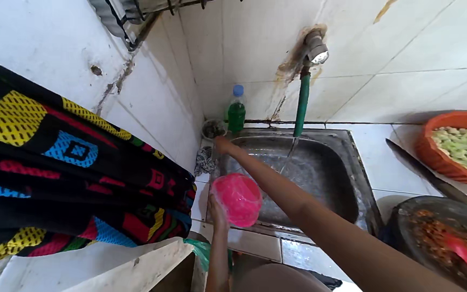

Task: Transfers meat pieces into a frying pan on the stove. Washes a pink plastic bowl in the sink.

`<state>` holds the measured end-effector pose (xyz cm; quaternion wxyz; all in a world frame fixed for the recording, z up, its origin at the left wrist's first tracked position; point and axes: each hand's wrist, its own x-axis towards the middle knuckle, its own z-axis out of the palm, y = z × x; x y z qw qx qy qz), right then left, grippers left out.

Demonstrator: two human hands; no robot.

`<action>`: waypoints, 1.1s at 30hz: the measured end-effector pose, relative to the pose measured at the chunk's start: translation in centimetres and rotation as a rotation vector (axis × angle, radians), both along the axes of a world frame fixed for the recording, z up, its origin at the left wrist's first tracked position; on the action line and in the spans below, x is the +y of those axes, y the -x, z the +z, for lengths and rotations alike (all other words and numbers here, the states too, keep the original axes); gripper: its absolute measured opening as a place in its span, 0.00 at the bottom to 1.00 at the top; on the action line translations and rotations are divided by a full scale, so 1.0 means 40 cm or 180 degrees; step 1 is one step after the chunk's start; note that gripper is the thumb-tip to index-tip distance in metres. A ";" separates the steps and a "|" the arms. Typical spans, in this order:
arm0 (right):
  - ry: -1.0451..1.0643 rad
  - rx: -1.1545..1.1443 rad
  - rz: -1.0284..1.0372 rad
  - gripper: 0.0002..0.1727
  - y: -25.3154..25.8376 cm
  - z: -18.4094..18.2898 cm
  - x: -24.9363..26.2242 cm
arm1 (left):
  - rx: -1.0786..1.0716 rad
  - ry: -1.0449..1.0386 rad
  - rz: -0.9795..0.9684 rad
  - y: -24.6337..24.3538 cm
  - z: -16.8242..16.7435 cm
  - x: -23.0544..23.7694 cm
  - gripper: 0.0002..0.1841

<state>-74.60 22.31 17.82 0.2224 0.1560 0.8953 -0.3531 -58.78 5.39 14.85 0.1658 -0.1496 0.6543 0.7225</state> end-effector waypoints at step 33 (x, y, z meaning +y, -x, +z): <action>0.1128 0.0000 -0.0742 0.15 -0.429 0.116 0.244 | 0.0807 0.0803 -0.3192 0.065 -0.050 0.360 0.20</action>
